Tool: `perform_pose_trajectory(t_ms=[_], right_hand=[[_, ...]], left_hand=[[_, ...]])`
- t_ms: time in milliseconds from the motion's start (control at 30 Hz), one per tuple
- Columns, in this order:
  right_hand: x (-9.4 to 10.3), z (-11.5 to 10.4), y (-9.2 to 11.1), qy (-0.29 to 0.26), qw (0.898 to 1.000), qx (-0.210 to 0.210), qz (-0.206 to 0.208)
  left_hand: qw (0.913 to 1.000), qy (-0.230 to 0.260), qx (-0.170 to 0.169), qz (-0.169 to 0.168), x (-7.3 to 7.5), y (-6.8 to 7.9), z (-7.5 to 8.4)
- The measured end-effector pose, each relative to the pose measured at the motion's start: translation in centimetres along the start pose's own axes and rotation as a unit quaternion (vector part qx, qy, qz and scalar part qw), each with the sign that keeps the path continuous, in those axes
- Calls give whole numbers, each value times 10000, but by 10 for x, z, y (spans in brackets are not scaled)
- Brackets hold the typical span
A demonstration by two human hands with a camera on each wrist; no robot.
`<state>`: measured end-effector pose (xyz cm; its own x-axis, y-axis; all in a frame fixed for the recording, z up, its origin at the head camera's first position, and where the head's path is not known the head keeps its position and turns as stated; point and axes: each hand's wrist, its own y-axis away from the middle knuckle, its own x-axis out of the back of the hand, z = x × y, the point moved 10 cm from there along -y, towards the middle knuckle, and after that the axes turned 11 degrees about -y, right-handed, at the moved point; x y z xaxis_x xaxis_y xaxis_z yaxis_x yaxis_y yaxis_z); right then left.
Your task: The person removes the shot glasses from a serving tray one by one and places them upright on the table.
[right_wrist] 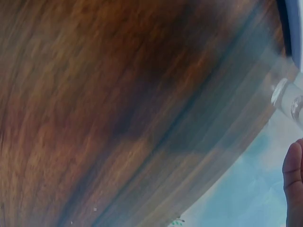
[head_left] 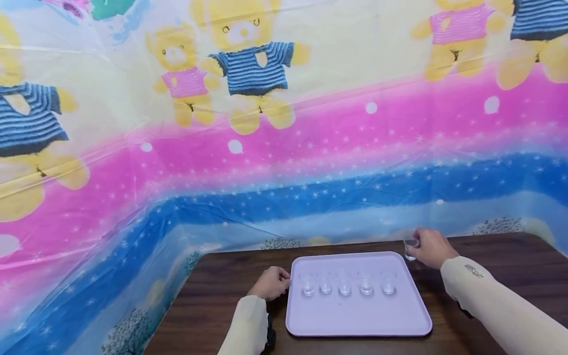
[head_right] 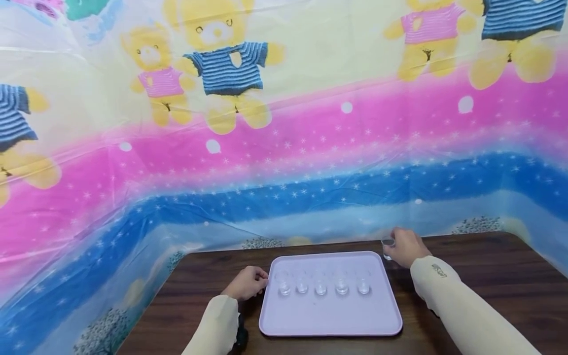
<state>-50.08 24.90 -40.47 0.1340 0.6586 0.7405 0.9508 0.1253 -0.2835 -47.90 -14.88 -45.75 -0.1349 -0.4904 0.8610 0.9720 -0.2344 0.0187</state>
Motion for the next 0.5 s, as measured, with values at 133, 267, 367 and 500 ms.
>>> perform_pose_trajectory(t_ms=[133, 267, 367, 500], right_hand=[[2, 1, 0, -11, 9999, -69, 103], [2, 0, 0, -57, 9999, -99, 128], [1, 0, 1, -49, 9999, -63, 126], [2, -2, 2, 110, 9996, 125, 227]], left_hand=[[10000, 15, -46, 4, 1, -2, 3], [10000, 9, -52, 4, 2, -2, 4], [10000, -23, -36, -5, 2, -1, 3], [10000, -48, -42, -19, 2, 0, 2]])
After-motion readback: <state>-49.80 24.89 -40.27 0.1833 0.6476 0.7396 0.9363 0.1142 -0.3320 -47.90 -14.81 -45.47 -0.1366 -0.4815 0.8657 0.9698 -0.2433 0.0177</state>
